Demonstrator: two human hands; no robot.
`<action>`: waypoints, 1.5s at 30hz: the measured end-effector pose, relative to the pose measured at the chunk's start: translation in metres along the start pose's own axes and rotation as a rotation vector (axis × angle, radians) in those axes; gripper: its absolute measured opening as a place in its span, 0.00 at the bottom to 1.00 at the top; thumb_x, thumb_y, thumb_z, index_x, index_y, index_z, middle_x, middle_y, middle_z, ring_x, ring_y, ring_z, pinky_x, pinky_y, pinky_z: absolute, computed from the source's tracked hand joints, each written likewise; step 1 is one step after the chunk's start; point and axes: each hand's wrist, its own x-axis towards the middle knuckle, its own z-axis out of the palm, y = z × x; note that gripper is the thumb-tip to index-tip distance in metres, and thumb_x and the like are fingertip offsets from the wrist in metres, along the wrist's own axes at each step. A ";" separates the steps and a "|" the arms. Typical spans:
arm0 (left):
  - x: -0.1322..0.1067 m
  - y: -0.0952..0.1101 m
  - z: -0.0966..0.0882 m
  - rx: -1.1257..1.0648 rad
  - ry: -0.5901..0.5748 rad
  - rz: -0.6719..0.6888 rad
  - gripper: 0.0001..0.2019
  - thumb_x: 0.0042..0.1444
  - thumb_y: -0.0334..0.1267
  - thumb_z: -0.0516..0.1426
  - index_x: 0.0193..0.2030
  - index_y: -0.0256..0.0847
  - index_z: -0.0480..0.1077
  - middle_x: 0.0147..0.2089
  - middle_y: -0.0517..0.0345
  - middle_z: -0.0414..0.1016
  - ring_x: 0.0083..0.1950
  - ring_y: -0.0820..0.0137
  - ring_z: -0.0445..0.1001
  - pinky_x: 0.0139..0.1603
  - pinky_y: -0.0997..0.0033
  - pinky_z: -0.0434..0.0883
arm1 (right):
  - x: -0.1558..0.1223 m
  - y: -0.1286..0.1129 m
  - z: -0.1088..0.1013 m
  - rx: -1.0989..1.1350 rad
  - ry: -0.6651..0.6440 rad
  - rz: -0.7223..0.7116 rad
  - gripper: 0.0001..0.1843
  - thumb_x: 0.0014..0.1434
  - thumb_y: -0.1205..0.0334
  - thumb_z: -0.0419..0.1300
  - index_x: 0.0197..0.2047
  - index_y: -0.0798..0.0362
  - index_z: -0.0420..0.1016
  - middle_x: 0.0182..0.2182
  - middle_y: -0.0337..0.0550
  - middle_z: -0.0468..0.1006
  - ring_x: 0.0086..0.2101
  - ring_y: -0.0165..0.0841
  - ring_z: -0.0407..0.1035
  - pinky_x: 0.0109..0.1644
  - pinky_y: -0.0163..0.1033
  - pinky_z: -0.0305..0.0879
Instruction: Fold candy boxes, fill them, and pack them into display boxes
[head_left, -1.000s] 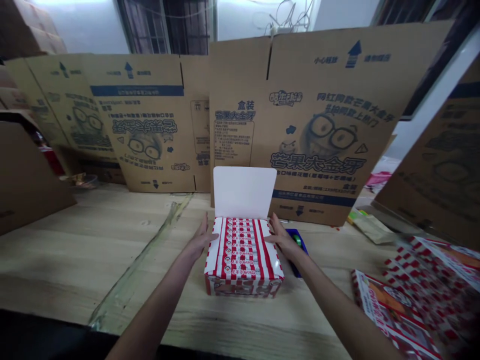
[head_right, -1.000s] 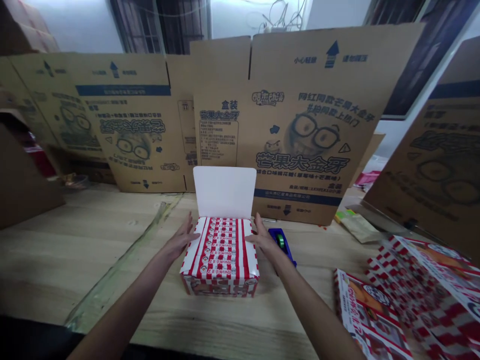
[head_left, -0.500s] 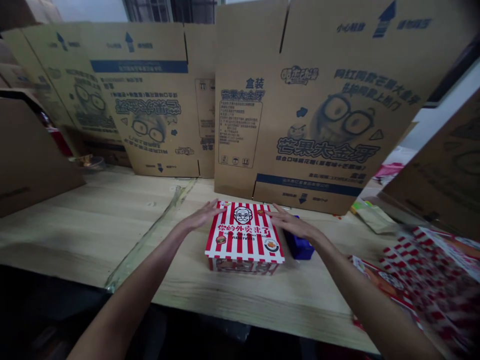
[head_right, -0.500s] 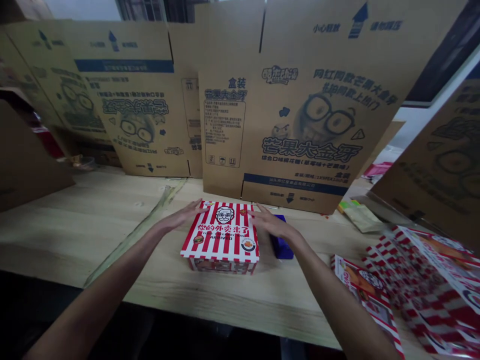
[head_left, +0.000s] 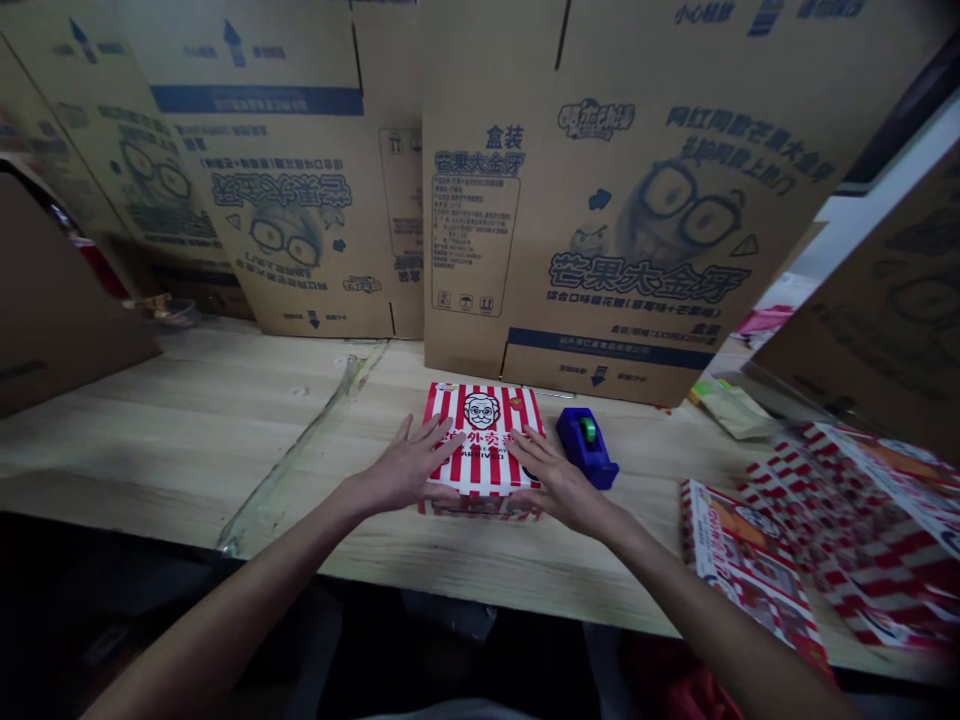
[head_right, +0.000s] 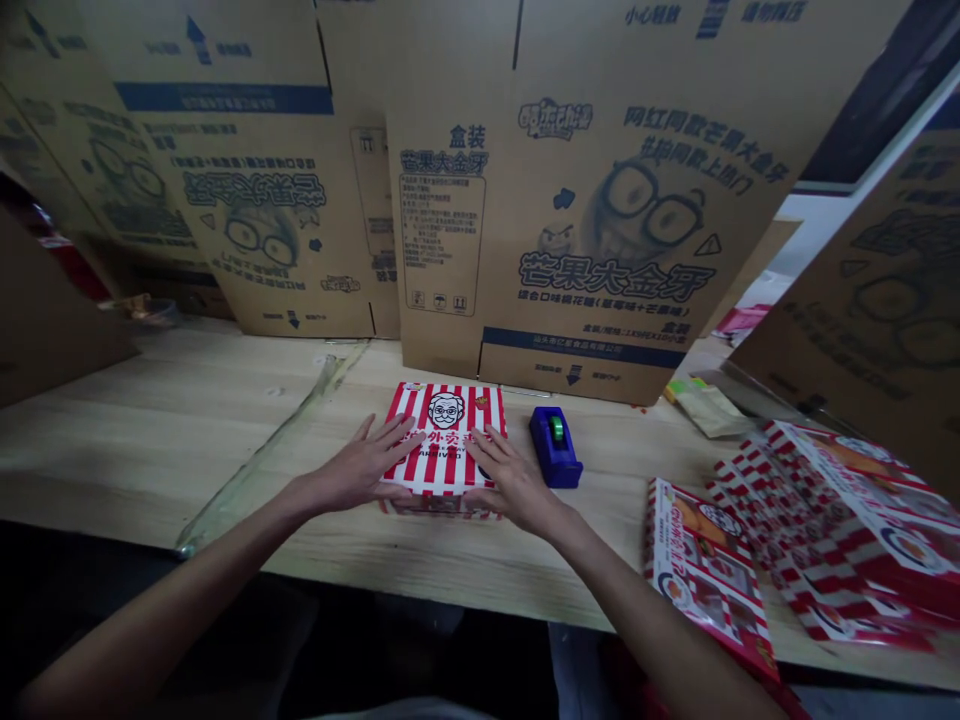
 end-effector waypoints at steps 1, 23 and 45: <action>0.001 0.000 -0.001 0.006 0.037 0.005 0.36 0.55 0.60 0.55 0.67 0.46 0.56 0.72 0.42 0.50 0.73 0.51 0.45 0.69 0.41 0.34 | 0.001 -0.002 -0.001 -0.034 0.009 0.006 0.37 0.59 0.51 0.62 0.68 0.43 0.54 0.67 0.46 0.53 0.67 0.48 0.41 0.68 0.62 0.44; 0.009 0.057 0.012 0.518 0.292 -0.077 0.25 0.65 0.50 0.47 0.64 0.42 0.60 0.58 0.39 0.68 0.60 0.51 0.65 0.64 0.39 0.55 | 0.021 0.008 -0.082 -0.083 -0.108 -0.351 0.22 0.64 0.61 0.59 0.61 0.43 0.68 0.57 0.41 0.72 0.60 0.39 0.62 0.64 0.49 0.60; -0.011 0.025 0.009 0.590 0.220 0.209 0.34 0.56 0.56 0.57 0.61 0.30 0.65 0.63 0.31 0.65 0.65 0.45 0.60 0.67 0.39 0.51 | -0.020 -0.006 0.011 -0.182 0.363 -0.333 0.19 0.66 0.67 0.54 0.60 0.55 0.68 0.55 0.50 0.73 0.59 0.42 0.63 0.61 0.56 0.63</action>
